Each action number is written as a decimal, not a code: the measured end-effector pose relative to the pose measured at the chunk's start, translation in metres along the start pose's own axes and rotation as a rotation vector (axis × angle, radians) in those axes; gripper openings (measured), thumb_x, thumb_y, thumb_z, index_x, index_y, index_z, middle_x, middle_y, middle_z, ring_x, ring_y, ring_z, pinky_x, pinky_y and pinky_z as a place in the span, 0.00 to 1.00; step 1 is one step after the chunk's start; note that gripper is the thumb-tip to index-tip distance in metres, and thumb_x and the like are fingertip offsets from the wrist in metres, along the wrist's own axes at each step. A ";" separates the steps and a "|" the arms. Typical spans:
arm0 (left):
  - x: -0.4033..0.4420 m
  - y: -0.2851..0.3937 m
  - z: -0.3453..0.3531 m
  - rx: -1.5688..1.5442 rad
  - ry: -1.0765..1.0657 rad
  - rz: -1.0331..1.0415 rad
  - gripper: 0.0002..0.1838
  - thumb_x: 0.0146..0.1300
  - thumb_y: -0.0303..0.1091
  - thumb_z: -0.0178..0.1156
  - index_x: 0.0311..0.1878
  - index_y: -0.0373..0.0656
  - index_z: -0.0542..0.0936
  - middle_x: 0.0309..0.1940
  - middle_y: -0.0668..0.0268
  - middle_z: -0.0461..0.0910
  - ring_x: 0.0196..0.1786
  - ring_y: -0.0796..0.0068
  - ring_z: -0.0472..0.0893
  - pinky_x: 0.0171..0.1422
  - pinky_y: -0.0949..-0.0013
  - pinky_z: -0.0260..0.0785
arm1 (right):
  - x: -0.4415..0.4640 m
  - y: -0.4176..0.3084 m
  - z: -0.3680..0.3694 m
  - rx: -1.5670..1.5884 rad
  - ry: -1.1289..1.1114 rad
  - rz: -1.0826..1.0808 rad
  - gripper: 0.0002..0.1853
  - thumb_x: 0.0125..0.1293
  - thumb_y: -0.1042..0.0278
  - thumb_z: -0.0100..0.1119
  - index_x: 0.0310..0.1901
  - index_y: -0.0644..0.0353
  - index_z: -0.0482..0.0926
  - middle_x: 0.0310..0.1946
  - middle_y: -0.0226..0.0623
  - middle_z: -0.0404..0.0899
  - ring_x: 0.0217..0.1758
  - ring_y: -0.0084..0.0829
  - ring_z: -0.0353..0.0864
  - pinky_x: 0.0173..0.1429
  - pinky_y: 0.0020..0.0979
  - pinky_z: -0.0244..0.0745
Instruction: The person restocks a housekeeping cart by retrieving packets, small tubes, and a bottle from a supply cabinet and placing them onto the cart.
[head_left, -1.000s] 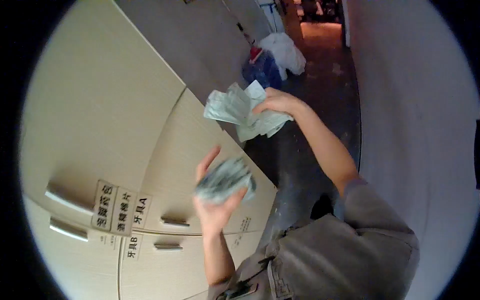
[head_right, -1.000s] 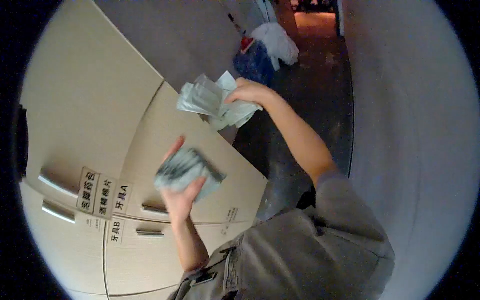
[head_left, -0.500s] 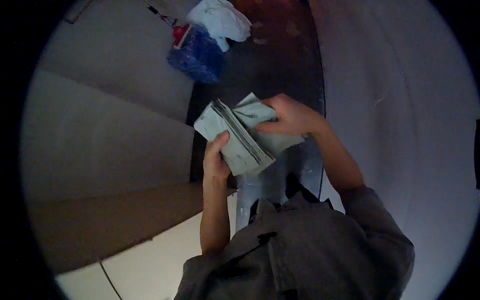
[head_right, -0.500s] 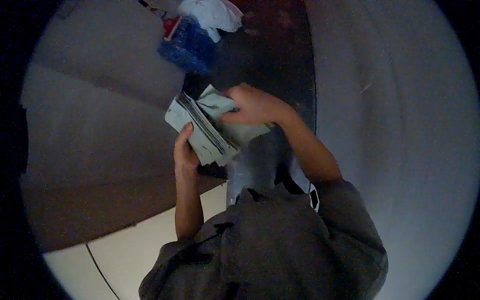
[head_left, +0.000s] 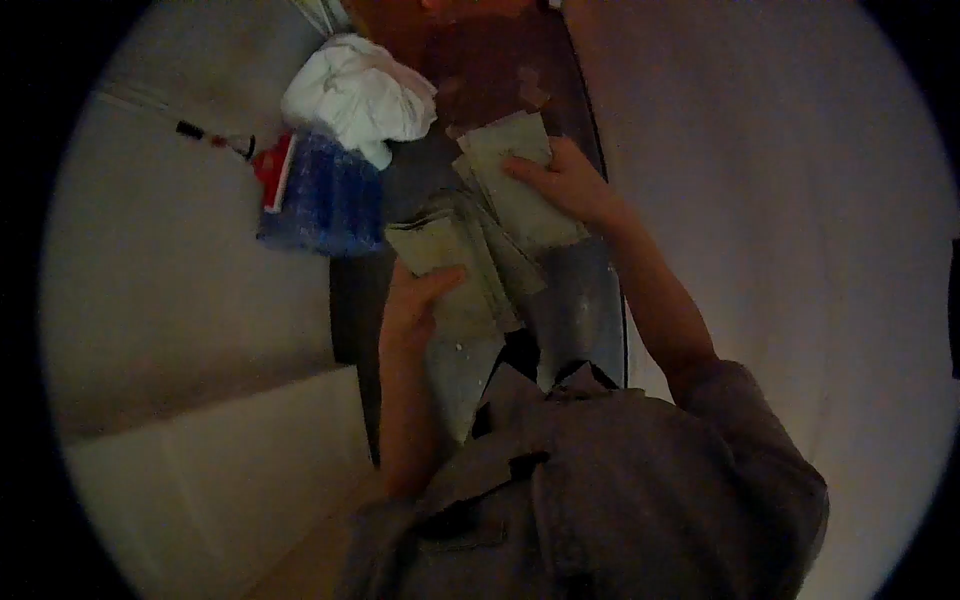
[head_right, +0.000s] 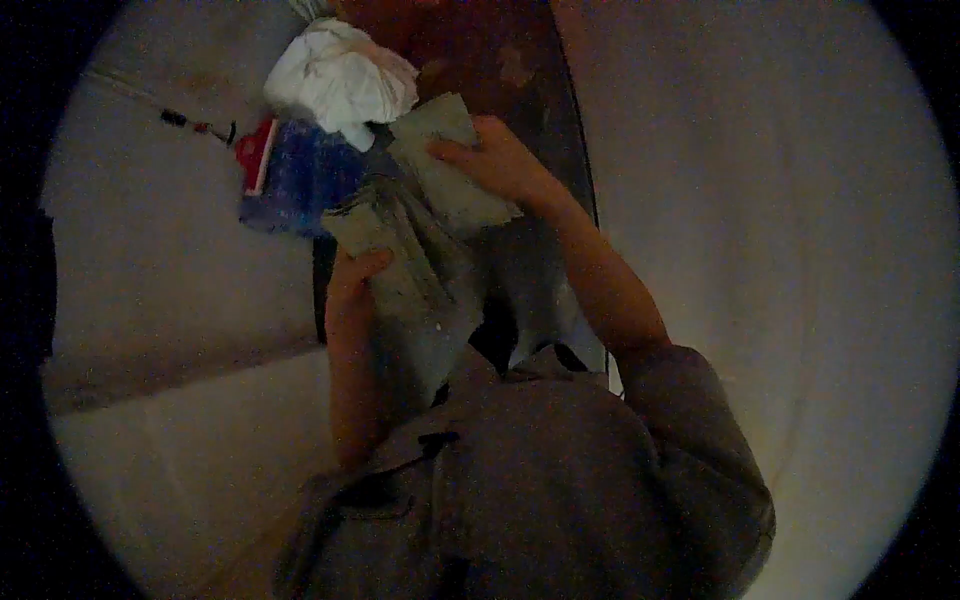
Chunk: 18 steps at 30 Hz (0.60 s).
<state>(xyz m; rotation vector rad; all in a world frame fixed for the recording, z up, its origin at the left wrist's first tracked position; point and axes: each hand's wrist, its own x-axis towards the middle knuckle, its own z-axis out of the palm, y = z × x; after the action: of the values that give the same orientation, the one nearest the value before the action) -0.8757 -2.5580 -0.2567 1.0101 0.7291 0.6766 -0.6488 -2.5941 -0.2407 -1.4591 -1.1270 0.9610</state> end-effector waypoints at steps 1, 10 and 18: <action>0.020 0.006 -0.003 0.008 -0.019 -0.001 0.28 0.42 0.26 0.63 0.51 0.36 0.69 0.41 0.60 0.76 0.44 0.65 0.77 0.47 0.61 0.71 | 0.015 -0.005 -0.004 -0.085 0.028 -0.061 0.16 0.61 0.58 0.54 0.40 0.63 0.77 0.30 0.32 0.79 0.32 0.21 0.76 0.37 0.27 0.72; 0.289 0.065 0.038 -0.124 0.045 -0.020 0.29 0.44 0.25 0.63 0.53 0.38 0.67 0.43 0.60 0.75 0.43 0.66 0.76 0.46 0.62 0.71 | 0.243 0.010 -0.084 0.126 0.572 -0.410 0.12 0.58 0.64 0.57 0.38 0.65 0.76 0.31 0.31 0.79 0.33 0.23 0.76 0.39 0.28 0.72; 0.499 0.108 0.039 -0.310 0.208 0.007 0.27 0.46 0.27 0.61 0.52 0.37 0.67 0.47 0.59 0.72 0.49 0.65 0.73 0.53 0.62 0.67 | 0.460 0.050 -0.183 -0.089 0.524 -0.476 0.14 0.59 0.65 0.57 0.43 0.65 0.75 0.38 0.33 0.78 0.40 0.25 0.75 0.44 0.29 0.71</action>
<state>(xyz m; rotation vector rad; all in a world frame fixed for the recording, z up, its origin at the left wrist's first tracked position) -0.5711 -2.1465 -0.2548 0.6651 0.7731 0.8801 -0.3525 -2.1943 -0.2630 -1.3168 -1.0546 0.1802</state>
